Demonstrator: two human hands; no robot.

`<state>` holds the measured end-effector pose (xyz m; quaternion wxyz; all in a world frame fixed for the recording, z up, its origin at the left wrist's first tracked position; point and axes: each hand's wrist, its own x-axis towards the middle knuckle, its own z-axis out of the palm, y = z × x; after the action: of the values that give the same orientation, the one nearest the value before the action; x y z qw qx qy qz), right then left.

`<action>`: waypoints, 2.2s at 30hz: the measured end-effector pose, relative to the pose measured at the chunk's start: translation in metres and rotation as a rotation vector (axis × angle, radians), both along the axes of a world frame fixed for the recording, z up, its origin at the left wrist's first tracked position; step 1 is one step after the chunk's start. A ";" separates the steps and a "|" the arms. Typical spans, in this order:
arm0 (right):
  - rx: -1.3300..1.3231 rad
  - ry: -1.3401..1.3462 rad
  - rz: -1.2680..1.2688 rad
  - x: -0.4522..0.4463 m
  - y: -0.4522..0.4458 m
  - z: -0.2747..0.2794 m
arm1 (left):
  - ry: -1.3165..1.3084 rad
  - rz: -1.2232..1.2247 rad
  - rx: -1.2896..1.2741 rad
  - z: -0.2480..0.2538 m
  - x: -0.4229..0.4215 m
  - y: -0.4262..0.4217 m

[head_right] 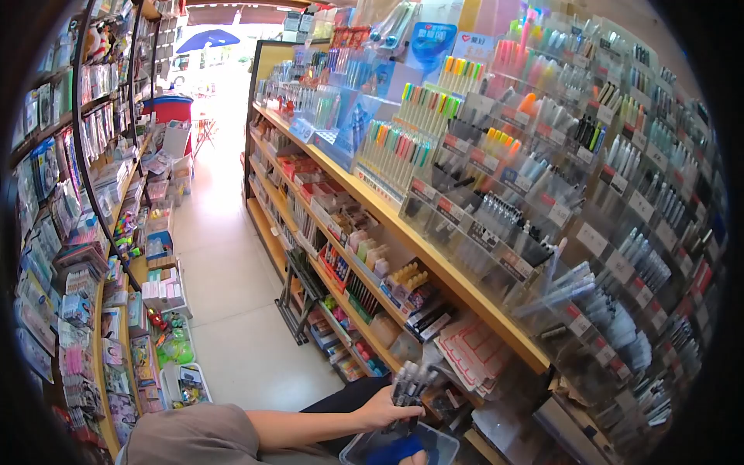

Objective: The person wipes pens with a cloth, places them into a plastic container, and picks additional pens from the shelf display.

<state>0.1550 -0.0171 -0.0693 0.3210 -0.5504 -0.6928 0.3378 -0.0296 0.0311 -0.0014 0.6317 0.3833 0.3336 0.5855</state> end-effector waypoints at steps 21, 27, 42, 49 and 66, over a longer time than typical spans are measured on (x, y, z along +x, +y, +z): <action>-0.167 0.736 0.084 -0.010 0.003 0.053 | -0.410 0.116 -0.357 -0.003 -0.016 0.032; -0.299 0.928 0.018 -0.011 0.004 0.062 | -0.468 0.076 -0.388 -0.012 -0.018 0.033; -0.213 0.784 -0.197 -0.010 0.011 0.048 | 0.126 0.008 0.024 0.015 -0.006 0.008; -0.076 0.926 -0.166 -0.012 0.012 0.065 | 0.379 -0.159 0.278 0.008 0.020 -0.001; -0.179 1.172 -0.524 0.000 0.023 0.059 | 0.550 -0.328 0.199 -0.011 0.022 -0.006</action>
<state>0.1549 0.0063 -0.0107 0.6706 -0.4504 -0.2146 0.5491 -0.0074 0.0256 -0.0122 0.5632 0.6354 0.3665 0.3805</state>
